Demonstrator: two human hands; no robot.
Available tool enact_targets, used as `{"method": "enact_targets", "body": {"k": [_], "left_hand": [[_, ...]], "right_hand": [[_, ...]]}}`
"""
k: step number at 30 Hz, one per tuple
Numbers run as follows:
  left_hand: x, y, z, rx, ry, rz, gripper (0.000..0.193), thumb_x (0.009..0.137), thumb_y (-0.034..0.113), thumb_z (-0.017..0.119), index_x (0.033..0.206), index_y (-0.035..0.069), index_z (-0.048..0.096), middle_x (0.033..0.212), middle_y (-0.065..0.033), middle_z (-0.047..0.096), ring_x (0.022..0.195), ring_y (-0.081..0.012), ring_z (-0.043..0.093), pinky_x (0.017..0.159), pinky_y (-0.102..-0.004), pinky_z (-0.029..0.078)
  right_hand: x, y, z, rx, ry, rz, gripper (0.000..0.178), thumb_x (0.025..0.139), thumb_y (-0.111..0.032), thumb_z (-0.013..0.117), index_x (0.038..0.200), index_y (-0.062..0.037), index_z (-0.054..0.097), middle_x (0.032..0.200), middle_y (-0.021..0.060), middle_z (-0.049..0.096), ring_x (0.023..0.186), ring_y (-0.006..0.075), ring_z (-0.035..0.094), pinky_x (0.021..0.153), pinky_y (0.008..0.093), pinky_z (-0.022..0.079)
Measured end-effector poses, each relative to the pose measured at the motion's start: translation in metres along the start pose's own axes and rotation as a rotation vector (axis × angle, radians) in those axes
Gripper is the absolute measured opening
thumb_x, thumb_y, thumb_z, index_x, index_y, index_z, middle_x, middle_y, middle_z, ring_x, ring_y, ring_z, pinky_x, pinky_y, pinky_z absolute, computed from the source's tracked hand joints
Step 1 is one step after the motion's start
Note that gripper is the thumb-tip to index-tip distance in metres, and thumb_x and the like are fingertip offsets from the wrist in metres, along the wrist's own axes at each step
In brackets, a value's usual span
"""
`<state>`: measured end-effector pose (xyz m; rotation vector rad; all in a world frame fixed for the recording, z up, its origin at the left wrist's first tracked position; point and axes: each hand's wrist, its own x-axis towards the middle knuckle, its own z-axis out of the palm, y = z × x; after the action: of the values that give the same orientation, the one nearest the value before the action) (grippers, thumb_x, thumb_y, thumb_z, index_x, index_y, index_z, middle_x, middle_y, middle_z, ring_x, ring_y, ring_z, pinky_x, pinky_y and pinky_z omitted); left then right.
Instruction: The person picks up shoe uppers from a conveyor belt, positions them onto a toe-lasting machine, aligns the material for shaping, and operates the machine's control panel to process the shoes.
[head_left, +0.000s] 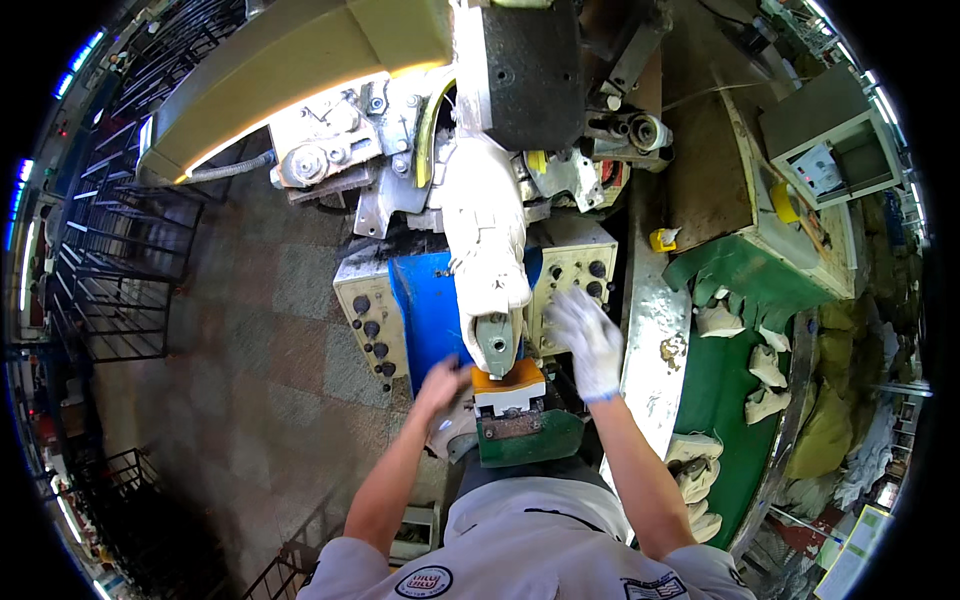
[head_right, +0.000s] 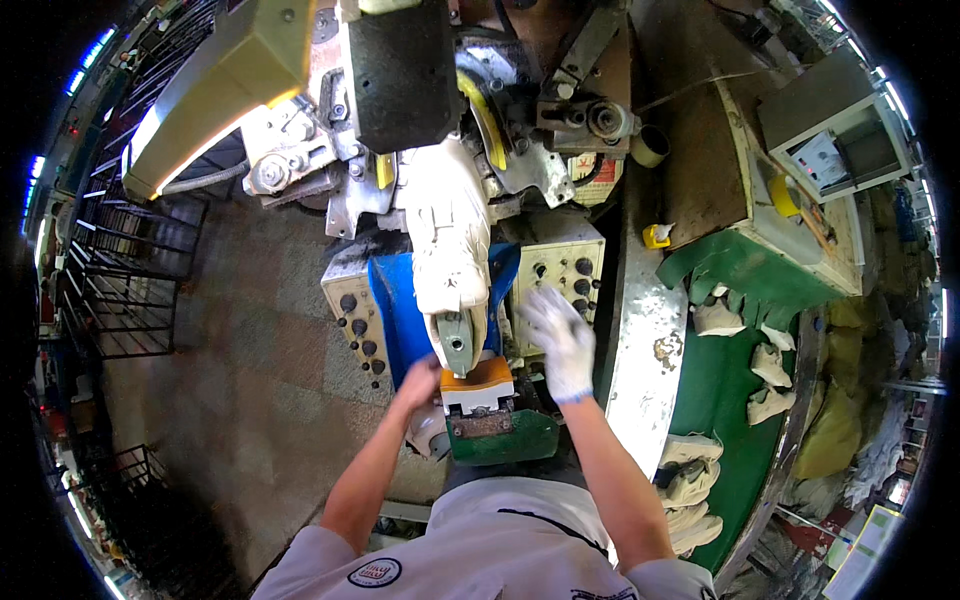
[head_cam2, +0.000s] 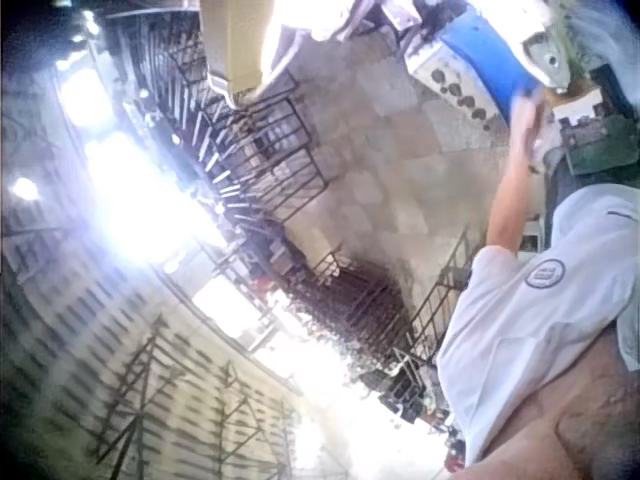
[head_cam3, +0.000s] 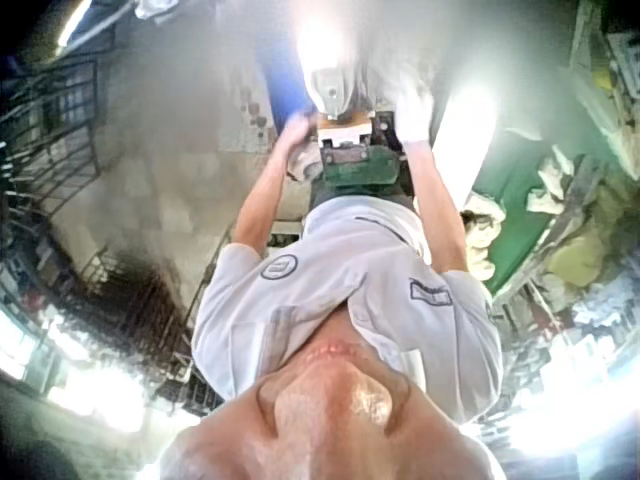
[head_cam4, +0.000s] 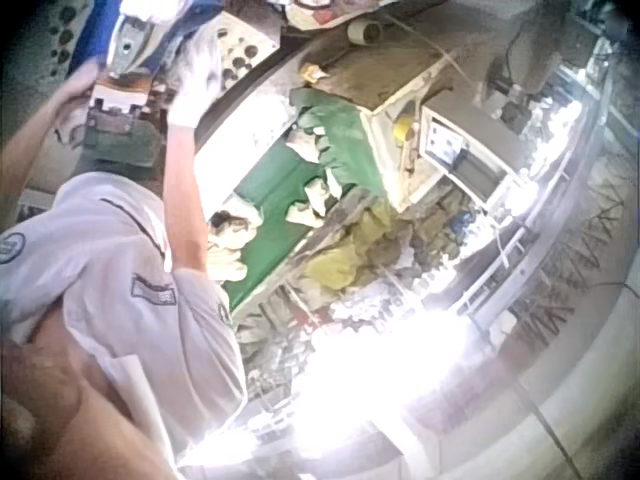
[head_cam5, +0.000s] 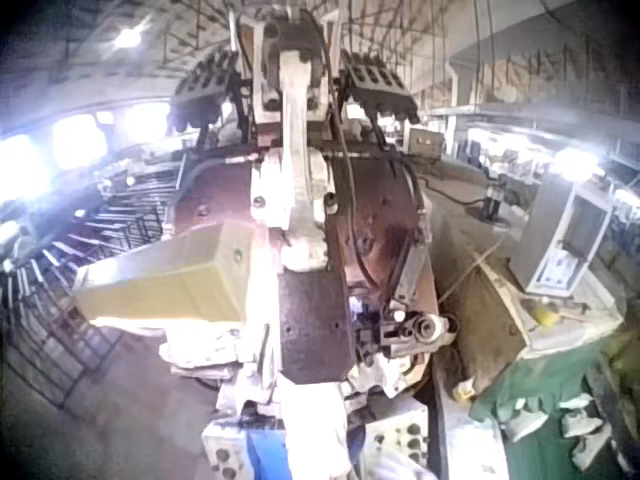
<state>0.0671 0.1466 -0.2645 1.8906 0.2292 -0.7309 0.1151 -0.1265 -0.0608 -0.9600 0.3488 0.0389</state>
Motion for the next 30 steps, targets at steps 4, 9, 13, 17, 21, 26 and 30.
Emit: {"method": "enact_targets", "body": {"k": [4, 9, 13, 17, 21, 26, 30], "left_hand": [[0.001, -0.042, 0.008, -0.054, -0.487, -0.070, 0.047, 0.077, 0.022, 0.080, 0.114, -0.005, 0.072, 0.108, -0.0180, 0.075, 0.103, -0.0263, 0.070, 0.088, -0.0392, 0.052], [-0.049, -0.002, -0.002, -0.008, -0.190, -0.238, 0.044, 0.071, 0.014, 0.083, 0.111, -0.002, 0.074, 0.099, -0.0140, 0.076, 0.090, -0.0218, 0.072, 0.083, -0.0343, 0.054], [-0.181, 0.126, -0.079, -0.365, 0.090, -0.183, 0.043, 0.075, 0.009, 0.080, 0.116, -0.002, 0.071, 0.100, -0.0114, 0.075, 0.085, -0.0211, 0.071, 0.081, -0.0369, 0.056], [-0.246, 0.188, -0.115, -0.668, 0.389, 0.010, 0.063, 0.071, 0.023, 0.067, 0.126, -0.006, 0.055, 0.115, -0.0204, 0.066, 0.102, -0.0322, 0.068, 0.089, -0.0422, 0.057], [-0.231, 0.271, -0.035, -0.564, 0.012, 0.282, 0.046, 0.093, 0.030, 0.062, 0.126, -0.002, 0.059, 0.113, -0.0162, 0.068, 0.098, -0.0259, 0.068, 0.088, -0.0365, 0.054], [-0.190, 0.301, -0.006, -0.023, 0.598, 0.554, 0.031, 0.100, 0.024, 0.068, 0.107, -0.006, 0.072, 0.093, -0.0072, 0.070, 0.081, -0.0144, 0.062, 0.072, -0.0260, 0.050], [-0.138, 0.247, -0.053, -0.013, 0.776, 0.491, 0.044, 0.100, 0.028, 0.068, 0.128, -0.006, 0.063, 0.114, -0.0132, 0.069, 0.099, -0.0202, 0.062, 0.085, -0.0308, 0.050]], "right_hand": [[-0.059, -0.019, -0.052, -0.218, 0.197, 0.035, 0.062, 0.102, -0.024, 0.061, 0.147, 0.0122, 0.040, 0.139, 0.0273, 0.058, 0.117, 0.0347, 0.067, 0.085, 0.0368, 0.061], [-0.079, -0.051, -0.048, -0.252, 0.212, 0.019, 0.068, 0.099, -0.027, 0.066, 0.147, 0.0132, 0.039, 0.135, 0.0279, 0.060, 0.114, 0.0356, 0.068, 0.085, 0.0392, 0.061], [-0.109, -0.081, -0.049, -0.220, 0.095, 0.024, 0.063, 0.099, -0.019, 0.063, 0.147, 0.0146, 0.039, 0.134, 0.0280, 0.061, 0.112, 0.0343, 0.069, 0.086, 0.0397, 0.060], [-0.122, -0.085, -0.017, -0.108, -0.230, 0.077, 0.072, 0.101, -0.032, 0.063, 0.150, 0.0131, 0.035, 0.138, 0.0242, 0.061, 0.113, 0.0301, 0.069, 0.091, 0.0362, 0.059], [-0.110, -0.076, 0.009, 0.326, -0.355, 0.075, 0.073, 0.098, -0.048, 0.066, 0.148, 0.0021, 0.046, 0.135, 0.0178, 0.064, 0.112, 0.0259, 0.069, 0.095, 0.0393, 0.057], [-0.125, -0.126, -0.150, 0.642, 0.033, 0.137, 0.052, 0.096, -0.038, 0.071, 0.130, -0.0010, 0.060, 0.114, 0.0165, 0.071, 0.101, 0.0249, 0.071, 0.094, 0.0408, 0.058], [-0.192, -0.148, -0.347, 0.264, 0.671, 0.101, 0.051, 0.095, -0.036, 0.070, 0.131, -0.0010, 0.061, 0.118, 0.0165, 0.070, 0.101, 0.0238, 0.071, 0.084, 0.0340, 0.061]]}}
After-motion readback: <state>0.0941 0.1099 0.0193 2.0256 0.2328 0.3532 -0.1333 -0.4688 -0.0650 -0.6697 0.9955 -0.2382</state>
